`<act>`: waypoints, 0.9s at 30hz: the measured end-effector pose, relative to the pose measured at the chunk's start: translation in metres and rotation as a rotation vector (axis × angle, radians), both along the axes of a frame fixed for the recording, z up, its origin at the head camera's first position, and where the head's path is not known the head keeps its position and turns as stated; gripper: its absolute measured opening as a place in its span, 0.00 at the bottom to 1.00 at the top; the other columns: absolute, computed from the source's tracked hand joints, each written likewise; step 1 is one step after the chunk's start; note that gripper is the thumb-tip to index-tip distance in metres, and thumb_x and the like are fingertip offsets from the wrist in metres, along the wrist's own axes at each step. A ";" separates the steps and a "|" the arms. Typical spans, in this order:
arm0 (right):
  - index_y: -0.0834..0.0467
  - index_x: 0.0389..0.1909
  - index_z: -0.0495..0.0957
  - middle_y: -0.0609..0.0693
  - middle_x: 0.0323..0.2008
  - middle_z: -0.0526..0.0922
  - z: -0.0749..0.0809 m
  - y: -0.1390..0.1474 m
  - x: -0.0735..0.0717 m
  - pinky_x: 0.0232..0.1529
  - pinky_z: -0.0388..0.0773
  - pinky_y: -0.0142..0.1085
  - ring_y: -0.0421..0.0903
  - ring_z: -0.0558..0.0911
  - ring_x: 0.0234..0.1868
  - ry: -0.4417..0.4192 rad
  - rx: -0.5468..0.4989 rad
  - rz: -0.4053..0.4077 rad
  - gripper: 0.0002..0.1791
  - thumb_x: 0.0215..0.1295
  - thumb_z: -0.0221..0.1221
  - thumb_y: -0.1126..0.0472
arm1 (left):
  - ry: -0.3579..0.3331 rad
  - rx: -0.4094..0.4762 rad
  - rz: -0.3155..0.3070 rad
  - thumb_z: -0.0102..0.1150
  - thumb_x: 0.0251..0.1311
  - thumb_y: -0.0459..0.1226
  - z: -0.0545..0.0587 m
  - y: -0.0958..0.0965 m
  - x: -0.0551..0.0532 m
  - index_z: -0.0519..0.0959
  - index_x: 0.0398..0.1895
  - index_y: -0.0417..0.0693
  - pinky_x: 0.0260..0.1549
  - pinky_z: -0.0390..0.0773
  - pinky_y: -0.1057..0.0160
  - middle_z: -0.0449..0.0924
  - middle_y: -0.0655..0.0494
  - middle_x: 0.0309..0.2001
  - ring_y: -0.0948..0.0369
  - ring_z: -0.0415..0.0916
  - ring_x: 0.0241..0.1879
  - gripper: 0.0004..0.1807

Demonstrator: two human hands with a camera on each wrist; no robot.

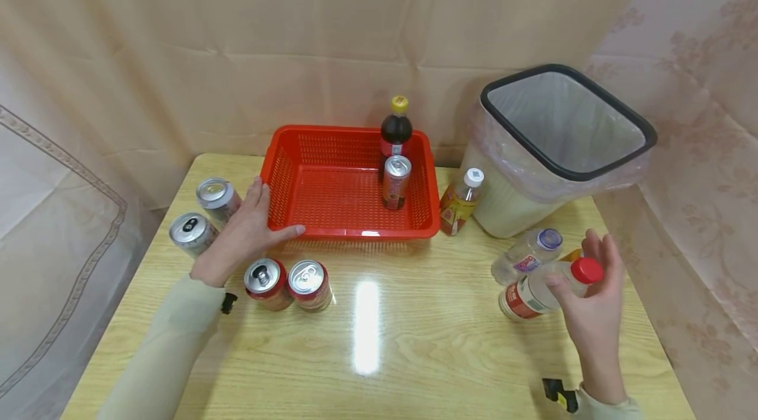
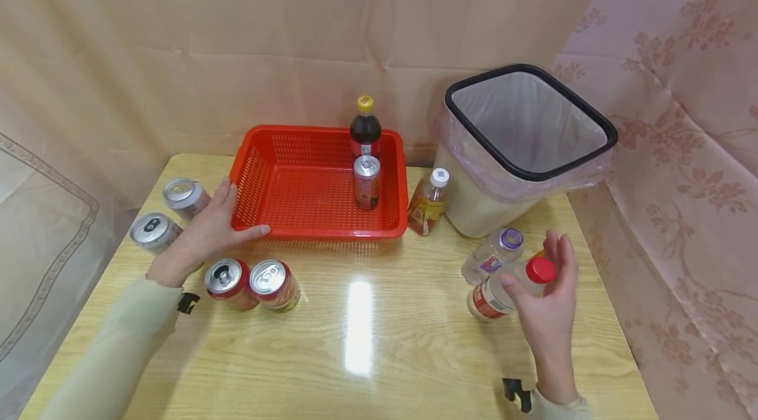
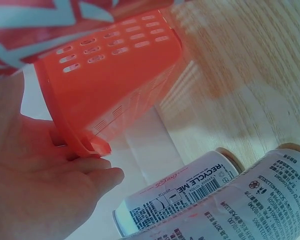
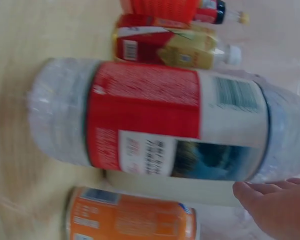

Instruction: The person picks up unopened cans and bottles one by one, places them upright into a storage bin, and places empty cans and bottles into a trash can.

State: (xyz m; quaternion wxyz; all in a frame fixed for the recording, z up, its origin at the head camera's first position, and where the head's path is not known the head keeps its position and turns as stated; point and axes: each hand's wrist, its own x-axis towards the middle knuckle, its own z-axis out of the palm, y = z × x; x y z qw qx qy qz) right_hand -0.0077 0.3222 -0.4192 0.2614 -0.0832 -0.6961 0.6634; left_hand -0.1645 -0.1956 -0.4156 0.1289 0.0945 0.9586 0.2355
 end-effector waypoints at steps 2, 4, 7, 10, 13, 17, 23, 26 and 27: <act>0.54 0.81 0.53 0.53 0.78 0.61 -0.005 -0.002 -0.001 0.72 0.59 0.25 0.48 0.61 0.78 -0.047 0.023 -0.021 0.58 0.53 0.73 0.77 | 0.001 -0.002 0.001 0.62 0.57 0.71 0.000 0.000 0.000 0.32 0.81 0.31 0.70 0.56 0.33 0.22 0.35 0.82 0.34 0.35 0.80 0.73; 0.54 0.82 0.51 0.52 0.79 0.61 -0.009 -0.003 -0.002 0.72 0.59 0.24 0.47 0.61 0.77 -0.085 0.039 -0.041 0.60 0.52 0.74 0.76 | 0.002 -0.002 0.002 0.60 0.56 0.73 0.000 -0.001 0.000 0.32 0.81 0.31 0.71 0.56 0.33 0.22 0.35 0.82 0.35 0.35 0.80 0.74; 0.53 0.82 0.49 0.52 0.79 0.61 -0.014 -0.005 -0.002 0.71 0.59 0.24 0.47 0.62 0.76 -0.114 0.046 -0.073 0.61 0.52 0.74 0.77 | 0.000 0.000 0.003 0.60 0.55 0.74 -0.001 0.000 -0.001 0.32 0.81 0.31 0.71 0.55 0.33 0.22 0.35 0.82 0.35 0.35 0.80 0.74; 0.51 0.82 0.49 0.50 0.76 0.65 -0.019 -0.007 0.000 0.67 0.63 0.22 0.45 0.65 0.73 -0.136 0.074 -0.118 0.61 0.52 0.72 0.78 | -0.003 0.004 0.007 0.61 0.55 0.73 0.000 0.001 -0.001 0.32 0.81 0.31 0.72 0.54 0.34 0.22 0.35 0.82 0.35 0.34 0.80 0.74; 0.53 0.79 0.58 0.50 0.69 0.71 -0.024 -0.010 0.001 0.59 0.69 0.22 0.45 0.71 0.65 -0.135 0.123 -0.159 0.55 0.52 0.72 0.78 | -0.005 0.008 0.009 0.62 0.56 0.72 0.000 0.001 0.000 0.32 0.81 0.32 0.72 0.55 0.34 0.23 0.36 0.82 0.36 0.34 0.80 0.73; 0.57 0.72 0.67 0.52 0.60 0.76 -0.029 -0.014 0.001 0.53 0.72 0.26 0.44 0.75 0.57 -0.112 0.158 -0.198 0.46 0.51 0.73 0.78 | -0.005 0.007 0.008 0.61 0.56 0.72 0.000 0.001 0.000 0.31 0.81 0.32 0.72 0.55 0.34 0.23 0.36 0.82 0.36 0.34 0.80 0.74; 0.60 0.70 0.69 0.51 0.57 0.78 -0.030 -0.020 0.002 0.54 0.74 0.27 0.45 0.77 0.56 -0.086 0.130 -0.217 0.42 0.53 0.72 0.77 | -0.018 0.010 0.015 0.60 0.55 0.74 0.001 0.001 0.001 0.31 0.81 0.33 0.72 0.55 0.34 0.22 0.36 0.82 0.36 0.34 0.80 0.75; 0.61 0.69 0.69 0.51 0.54 0.80 -0.030 -0.022 0.001 0.53 0.74 0.28 0.45 0.79 0.54 -0.075 0.125 -0.225 0.39 0.55 0.71 0.76 | -0.023 0.011 0.017 0.61 0.55 0.73 0.001 0.001 0.001 0.31 0.81 0.33 0.72 0.55 0.34 0.22 0.37 0.82 0.36 0.34 0.80 0.75; 0.61 0.68 0.69 0.51 0.53 0.81 -0.030 -0.022 0.001 0.53 0.75 0.28 0.45 0.79 0.53 -0.073 0.126 -0.227 0.38 0.56 0.71 0.76 | -0.023 0.010 0.016 0.61 0.55 0.73 0.001 0.001 0.001 0.31 0.81 0.33 0.72 0.55 0.34 0.22 0.37 0.82 0.36 0.34 0.80 0.74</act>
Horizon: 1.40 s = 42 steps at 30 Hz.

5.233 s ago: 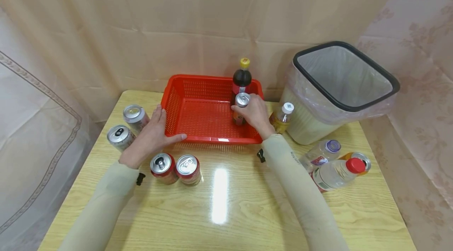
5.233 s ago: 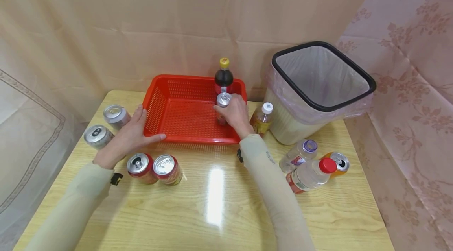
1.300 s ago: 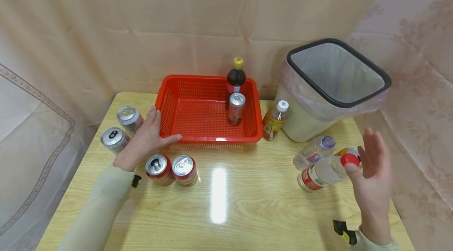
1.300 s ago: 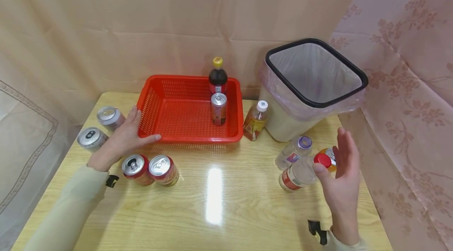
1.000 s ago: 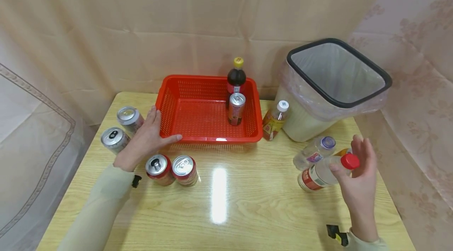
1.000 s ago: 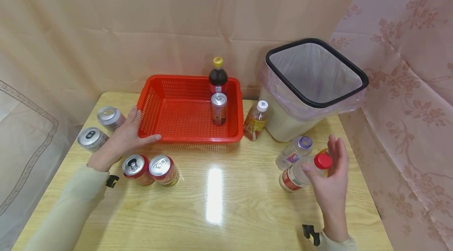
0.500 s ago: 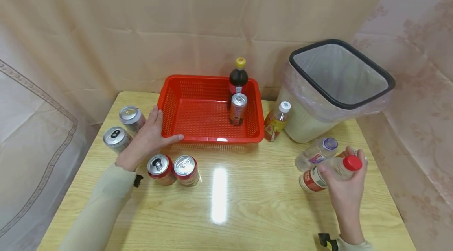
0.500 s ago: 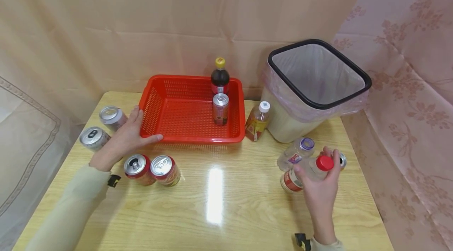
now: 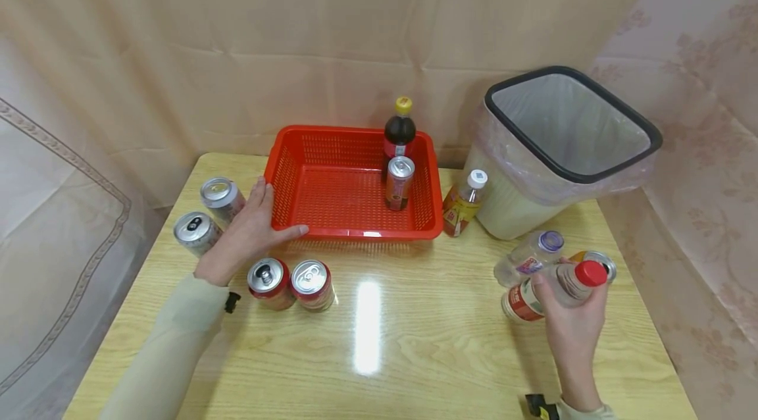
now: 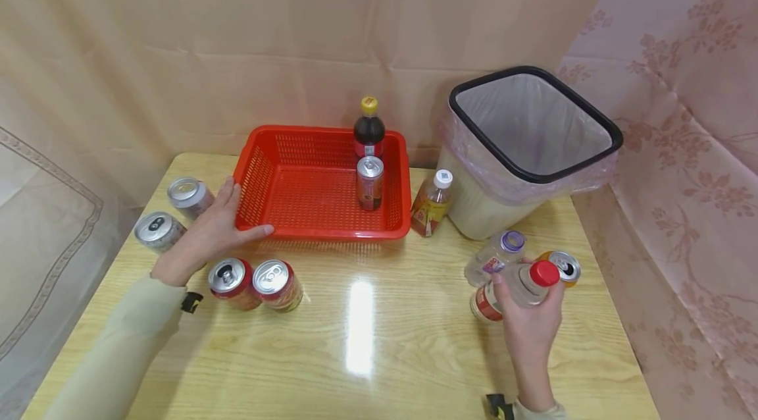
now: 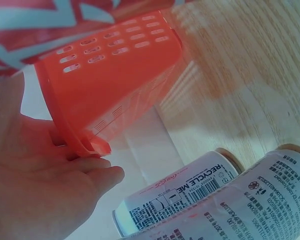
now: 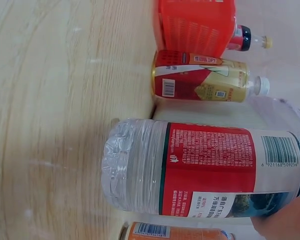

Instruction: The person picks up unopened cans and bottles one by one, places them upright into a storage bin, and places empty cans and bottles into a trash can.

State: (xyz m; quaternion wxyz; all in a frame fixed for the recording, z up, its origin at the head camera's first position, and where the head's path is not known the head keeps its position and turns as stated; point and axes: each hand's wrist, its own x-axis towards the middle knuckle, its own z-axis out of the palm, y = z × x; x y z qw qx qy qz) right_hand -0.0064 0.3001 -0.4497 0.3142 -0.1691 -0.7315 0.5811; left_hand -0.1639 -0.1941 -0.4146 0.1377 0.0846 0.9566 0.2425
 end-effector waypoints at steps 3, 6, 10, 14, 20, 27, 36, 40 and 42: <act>0.61 0.67 0.70 0.52 0.49 0.81 -0.001 -0.001 0.000 0.51 0.75 0.29 0.44 0.80 0.49 -0.003 0.007 -0.009 0.36 0.57 0.70 0.75 | 0.002 -0.006 -0.001 0.60 0.55 0.73 0.000 0.000 0.000 0.31 0.81 0.33 0.71 0.56 0.34 0.22 0.37 0.82 0.36 0.34 0.80 0.74; 0.60 0.66 0.70 0.51 0.47 0.81 -0.001 -0.001 -0.001 0.50 0.75 0.30 0.44 0.80 0.47 -0.010 0.003 -0.014 0.35 0.58 0.69 0.75 | 0.007 -0.009 0.000 0.60 0.55 0.74 0.000 0.000 0.000 0.32 0.81 0.33 0.71 0.56 0.34 0.21 0.37 0.82 0.36 0.34 0.80 0.74; 0.59 0.65 0.70 0.50 0.45 0.81 0.000 0.000 -0.002 0.49 0.74 0.30 0.44 0.80 0.45 -0.025 -0.002 -0.021 0.34 0.58 0.68 0.75 | 0.009 -0.010 0.001 0.60 0.56 0.74 0.000 0.000 0.000 0.32 0.81 0.33 0.71 0.56 0.34 0.22 0.37 0.82 0.36 0.34 0.80 0.74; 0.59 0.65 0.71 0.48 0.45 0.80 0.002 0.000 -0.002 0.49 0.73 0.30 0.43 0.79 0.45 -0.037 0.018 -0.042 0.34 0.57 0.68 0.75 | 0.011 -0.009 -0.002 0.60 0.56 0.73 0.000 0.000 0.000 0.32 0.81 0.32 0.71 0.56 0.34 0.23 0.36 0.82 0.36 0.35 0.80 0.74; 0.59 0.65 0.71 0.46 0.44 0.81 0.011 0.001 0.001 0.48 0.73 0.29 0.42 0.79 0.44 0.002 0.019 -0.046 0.34 0.57 0.66 0.77 | 0.029 -0.020 -0.005 0.59 0.55 0.75 -0.001 0.000 -0.002 0.31 0.81 0.32 0.71 0.58 0.34 0.24 0.35 0.82 0.35 0.39 0.79 0.75; 0.61 0.58 0.75 0.50 0.43 0.84 0.025 -0.001 0.006 0.45 0.75 0.29 0.43 0.81 0.41 0.095 -0.047 -0.044 0.29 0.54 0.66 0.79 | 0.021 -0.030 -0.011 0.59 0.56 0.74 0.000 0.000 -0.002 0.31 0.81 0.31 0.71 0.56 0.35 0.23 0.34 0.82 0.35 0.37 0.80 0.75; 0.70 0.58 0.75 0.56 0.42 0.85 0.049 -0.014 0.014 0.46 0.79 0.30 0.46 0.83 0.42 0.161 -0.087 -0.018 0.29 0.52 0.65 0.82 | 0.016 -0.025 -0.002 0.60 0.55 0.74 -0.001 0.000 -0.001 0.30 0.81 0.33 0.71 0.56 0.34 0.22 0.35 0.82 0.35 0.37 0.80 0.75; 0.74 0.56 0.75 0.61 0.41 0.85 0.052 -0.020 0.014 0.46 0.82 0.31 0.48 0.84 0.41 0.329 -0.149 0.094 0.29 0.48 0.63 0.85 | 0.014 -0.022 -0.003 0.60 0.56 0.74 -0.001 0.000 -0.001 0.31 0.81 0.32 0.72 0.55 0.35 0.22 0.36 0.82 0.36 0.36 0.80 0.74; 0.77 0.55 0.74 0.63 0.41 0.84 0.052 -0.022 0.012 0.47 0.82 0.31 0.50 0.84 0.41 0.405 -0.176 0.151 0.29 0.47 0.62 0.86 | 0.014 -0.021 -0.003 0.60 0.56 0.73 0.000 0.001 -0.001 0.30 0.81 0.32 0.72 0.56 0.34 0.22 0.36 0.82 0.36 0.36 0.80 0.74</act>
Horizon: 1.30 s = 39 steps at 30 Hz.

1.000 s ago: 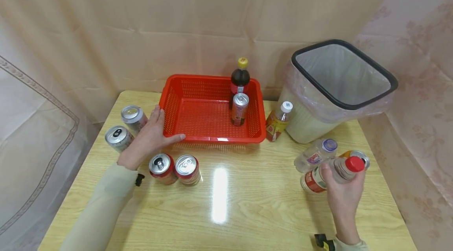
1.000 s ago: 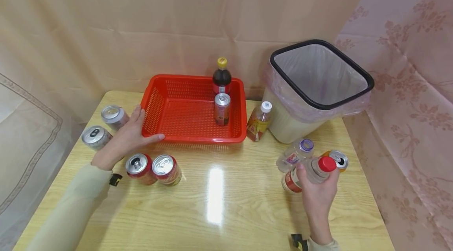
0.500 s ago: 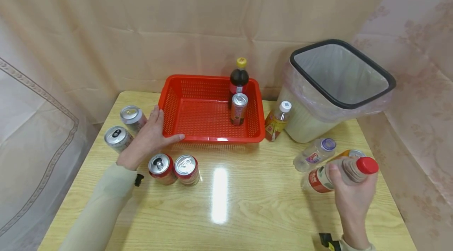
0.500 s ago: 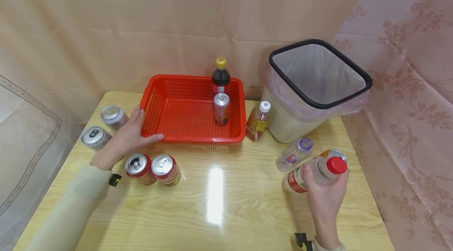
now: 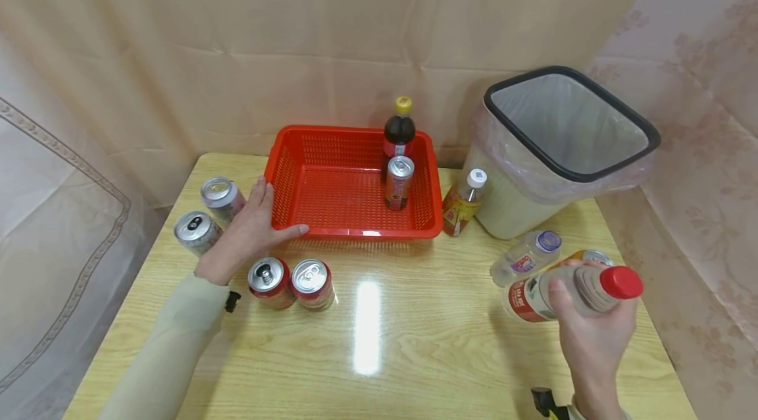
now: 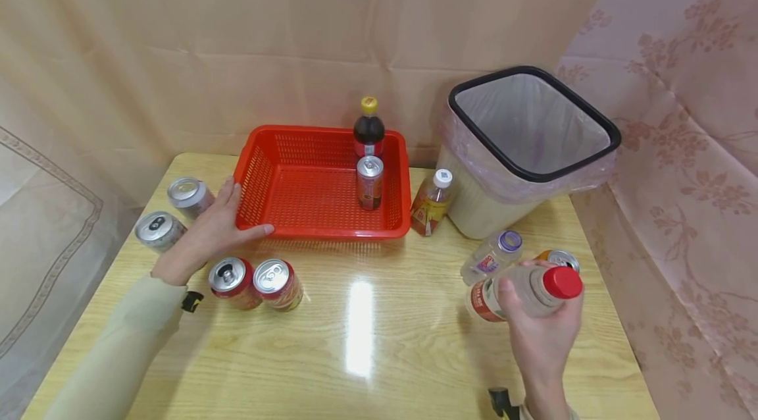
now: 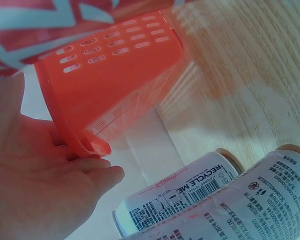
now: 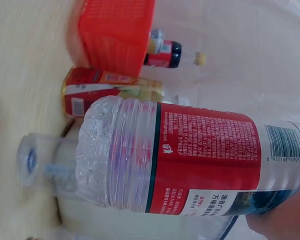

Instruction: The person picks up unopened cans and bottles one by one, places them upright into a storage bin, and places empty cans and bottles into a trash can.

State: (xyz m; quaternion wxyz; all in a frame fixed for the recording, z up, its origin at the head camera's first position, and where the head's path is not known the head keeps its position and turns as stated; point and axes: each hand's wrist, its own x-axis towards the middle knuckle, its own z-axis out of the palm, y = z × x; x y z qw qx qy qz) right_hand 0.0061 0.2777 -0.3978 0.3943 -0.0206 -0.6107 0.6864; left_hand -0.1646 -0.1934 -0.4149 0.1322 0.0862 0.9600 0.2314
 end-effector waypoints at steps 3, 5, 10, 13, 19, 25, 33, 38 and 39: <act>0.78 0.55 0.73 0.63 0.41 0.84 0.001 -0.004 -0.002 0.47 0.82 0.32 0.52 0.84 0.43 0.050 0.003 0.036 0.28 0.47 0.62 0.86 | 0.004 0.000 -0.001 0.61 0.56 0.72 0.000 0.000 0.000 0.30 0.81 0.32 0.71 0.57 0.34 0.22 0.35 0.82 0.35 0.37 0.80 0.74; 0.80 0.53 0.72 0.63 0.41 0.83 0.003 -0.007 -0.004 0.48 0.81 0.32 0.52 0.84 0.43 0.063 0.017 0.045 0.27 0.47 0.62 0.86 | 0.008 0.001 -0.002 0.61 0.57 0.72 0.000 0.000 0.000 0.31 0.81 0.32 0.71 0.57 0.34 0.22 0.35 0.82 0.35 0.37 0.80 0.73; 0.82 0.50 0.72 0.62 0.42 0.85 0.009 -0.016 -0.011 0.48 0.80 0.33 0.52 0.84 0.43 0.085 0.062 0.054 0.25 0.47 0.62 0.86 | 0.010 0.005 -0.004 0.60 0.56 0.73 0.000 0.000 0.000 0.32 0.81 0.31 0.72 0.54 0.35 0.23 0.35 0.82 0.36 0.35 0.80 0.74; 0.82 0.49 0.72 0.63 0.42 0.85 0.014 -0.023 -0.016 0.50 0.80 0.34 0.52 0.84 0.44 0.104 0.066 0.079 0.24 0.47 0.62 0.86 | 0.016 0.002 -0.010 0.58 0.56 0.74 0.000 -0.001 0.000 0.32 0.81 0.31 0.73 0.54 0.35 0.23 0.34 0.82 0.35 0.35 0.80 0.74; 0.82 0.50 0.71 0.62 0.42 0.85 0.023 -0.037 -0.028 0.52 0.80 0.36 0.54 0.84 0.44 0.129 0.084 0.117 0.24 0.48 0.61 0.85 | 0.016 0.000 -0.008 0.58 0.56 0.74 -0.001 -0.001 0.000 0.32 0.81 0.31 0.73 0.53 0.35 0.23 0.34 0.82 0.35 0.35 0.80 0.74; 0.81 0.51 0.71 0.60 0.42 0.85 0.034 -0.047 -0.039 0.51 0.79 0.36 0.53 0.84 0.45 0.117 0.137 0.101 0.23 0.51 0.62 0.82 | 0.012 0.005 -0.003 0.58 0.54 0.76 -0.002 -0.001 0.000 0.32 0.81 0.31 0.72 0.54 0.35 0.22 0.36 0.82 0.36 0.34 0.80 0.75; 0.79 0.50 0.73 0.60 0.42 0.84 0.047 -0.059 -0.059 0.50 0.78 0.38 0.54 0.83 0.45 0.123 0.136 0.130 0.21 0.53 0.63 0.80 | 0.028 0.016 -0.009 0.58 0.56 0.74 -0.001 -0.001 -0.001 0.32 0.81 0.31 0.72 0.53 0.34 0.22 0.36 0.82 0.36 0.33 0.80 0.74; 0.75 0.52 0.73 0.60 0.44 0.84 0.052 -0.069 -0.071 0.51 0.77 0.40 0.55 0.81 0.47 0.092 0.164 0.145 0.22 0.54 0.64 0.78 | 0.019 0.019 -0.006 0.59 0.55 0.74 -0.001 -0.001 0.000 0.32 0.81 0.32 0.72 0.53 0.34 0.22 0.37 0.82 0.37 0.32 0.81 0.74; 0.75 0.53 0.73 0.60 0.44 0.83 0.053 -0.072 -0.074 0.51 0.77 0.41 0.55 0.81 0.47 0.090 0.166 0.150 0.23 0.55 0.64 0.78 | 0.019 0.021 -0.005 0.59 0.55 0.74 -0.001 -0.001 0.000 0.32 0.81 0.32 0.72 0.53 0.34 0.22 0.37 0.82 0.37 0.32 0.81 0.74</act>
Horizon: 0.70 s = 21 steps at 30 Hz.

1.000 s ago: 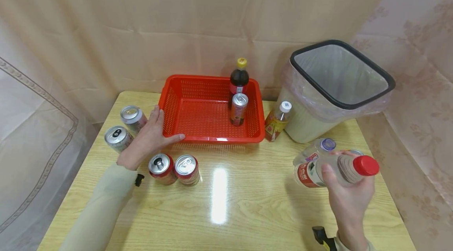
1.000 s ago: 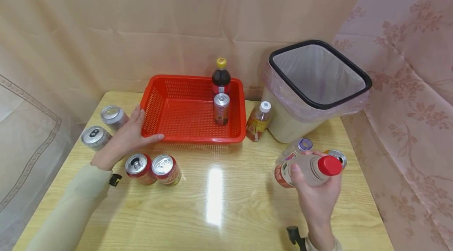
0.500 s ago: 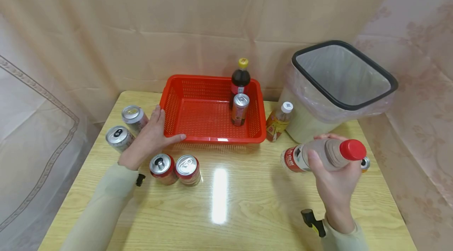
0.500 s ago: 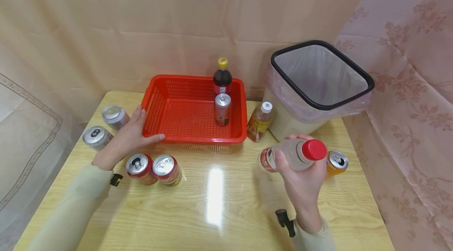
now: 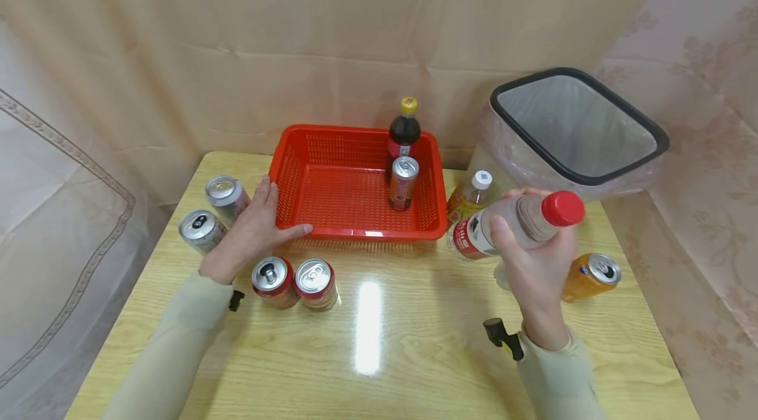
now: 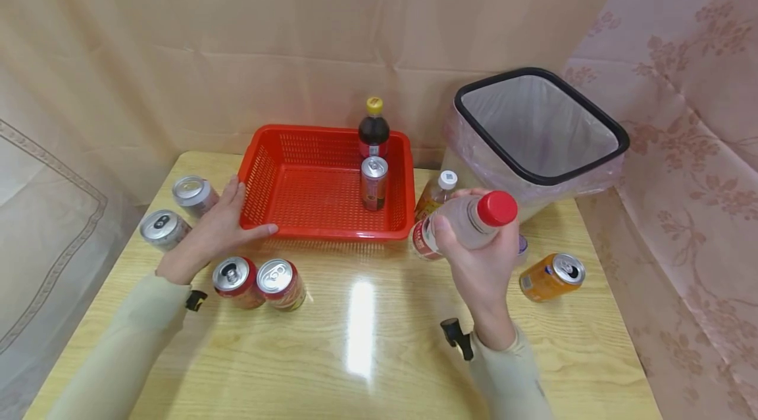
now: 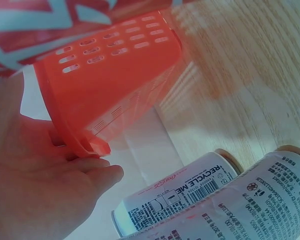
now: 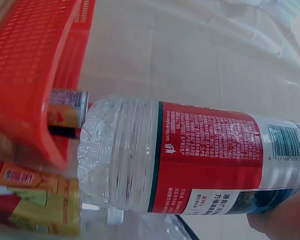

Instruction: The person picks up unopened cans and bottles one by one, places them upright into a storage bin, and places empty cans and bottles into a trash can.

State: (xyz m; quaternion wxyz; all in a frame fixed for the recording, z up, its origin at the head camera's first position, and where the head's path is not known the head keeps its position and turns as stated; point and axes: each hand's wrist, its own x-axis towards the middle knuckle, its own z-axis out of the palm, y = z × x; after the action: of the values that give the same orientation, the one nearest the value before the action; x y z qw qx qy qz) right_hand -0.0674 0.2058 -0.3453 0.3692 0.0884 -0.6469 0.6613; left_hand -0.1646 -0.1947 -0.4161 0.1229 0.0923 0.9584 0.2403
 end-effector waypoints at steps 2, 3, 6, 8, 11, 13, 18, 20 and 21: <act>0.73 0.54 0.72 0.59 0.46 0.83 0.002 -0.005 -0.005 0.52 0.77 0.41 0.55 0.81 0.48 -0.014 0.034 -0.012 0.23 0.56 0.65 0.76 | -0.001 0.003 0.001 0.59 0.55 0.74 0.000 0.000 0.000 0.32 0.81 0.32 0.72 0.54 0.34 0.22 0.37 0.82 0.37 0.32 0.81 0.74; 0.73 0.54 0.72 0.59 0.46 0.83 0.003 -0.007 -0.008 0.52 0.77 0.41 0.55 0.81 0.49 -0.018 0.043 -0.012 0.23 0.56 0.65 0.75 | 0.000 0.003 0.001 0.59 0.55 0.74 0.000 0.000 0.000 0.32 0.81 0.32 0.72 0.54 0.34 0.23 0.36 0.82 0.37 0.33 0.81 0.74; 0.70 0.55 0.73 0.57 0.47 0.83 0.006 -0.015 -0.016 0.53 0.78 0.41 0.55 0.81 0.50 -0.026 0.067 -0.009 0.24 0.57 0.66 0.73 | 0.002 0.002 0.002 0.60 0.55 0.74 0.000 0.000 0.001 0.33 0.81 0.32 0.72 0.54 0.34 0.24 0.36 0.82 0.37 0.33 0.81 0.74; 0.67 0.55 0.73 0.57 0.47 0.83 0.007 -0.019 -0.021 0.53 0.78 0.41 0.55 0.81 0.49 -0.025 0.068 0.014 0.23 0.58 0.66 0.72 | 0.003 -0.001 0.001 0.60 0.55 0.74 0.000 0.001 0.000 0.33 0.81 0.32 0.72 0.54 0.34 0.24 0.36 0.82 0.37 0.33 0.81 0.74; 0.63 0.54 0.74 0.59 0.46 0.83 0.007 -0.026 -0.030 0.52 0.79 0.40 0.55 0.81 0.47 -0.027 0.056 0.040 0.22 0.58 0.66 0.71 | 0.002 -0.004 -0.001 0.59 0.55 0.74 0.000 0.001 0.000 0.33 0.81 0.31 0.72 0.53 0.35 0.23 0.36 0.82 0.37 0.33 0.81 0.74; 0.61 0.53 0.74 0.59 0.45 0.83 0.005 -0.030 -0.037 0.52 0.79 0.41 0.55 0.81 0.46 -0.038 0.065 0.049 0.21 0.59 0.65 0.70 | 0.001 -0.005 -0.002 0.59 0.55 0.74 0.000 0.001 0.000 0.33 0.81 0.31 0.73 0.53 0.35 0.22 0.36 0.82 0.37 0.33 0.81 0.74; 0.60 0.56 0.72 0.52 0.46 0.83 -0.003 -0.040 -0.054 0.55 0.79 0.42 0.53 0.81 0.48 -0.105 0.096 0.051 0.24 0.59 0.67 0.67 | 0.002 -0.004 0.001 0.59 0.55 0.75 0.001 0.000 0.000 0.33 0.81 0.32 0.72 0.53 0.34 0.22 0.37 0.82 0.37 0.32 0.81 0.74; 0.61 0.56 0.71 0.51 0.46 0.83 -0.009 -0.043 -0.061 0.55 0.78 0.42 0.52 0.81 0.48 -0.124 0.101 0.053 0.25 0.58 0.68 0.66 | 0.001 -0.002 0.001 0.59 0.55 0.75 0.000 0.000 0.000 0.33 0.81 0.32 0.72 0.53 0.34 0.21 0.38 0.82 0.37 0.32 0.81 0.74; 0.62 0.56 0.71 0.51 0.46 0.83 -0.013 -0.044 -0.064 0.55 0.78 0.42 0.51 0.81 0.48 -0.129 0.100 0.059 0.26 0.57 0.68 0.66 | 0.003 0.000 0.000 0.59 0.55 0.75 0.000 0.000 0.001 0.33 0.81 0.32 0.72 0.53 0.34 0.22 0.38 0.82 0.37 0.32 0.81 0.74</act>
State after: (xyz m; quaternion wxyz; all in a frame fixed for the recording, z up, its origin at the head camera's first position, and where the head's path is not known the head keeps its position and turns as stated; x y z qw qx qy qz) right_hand -0.1319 0.1615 -0.3580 0.3023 0.0831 -0.6986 0.6431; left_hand -0.1641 -0.1946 -0.4163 0.1217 0.0924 0.9586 0.2401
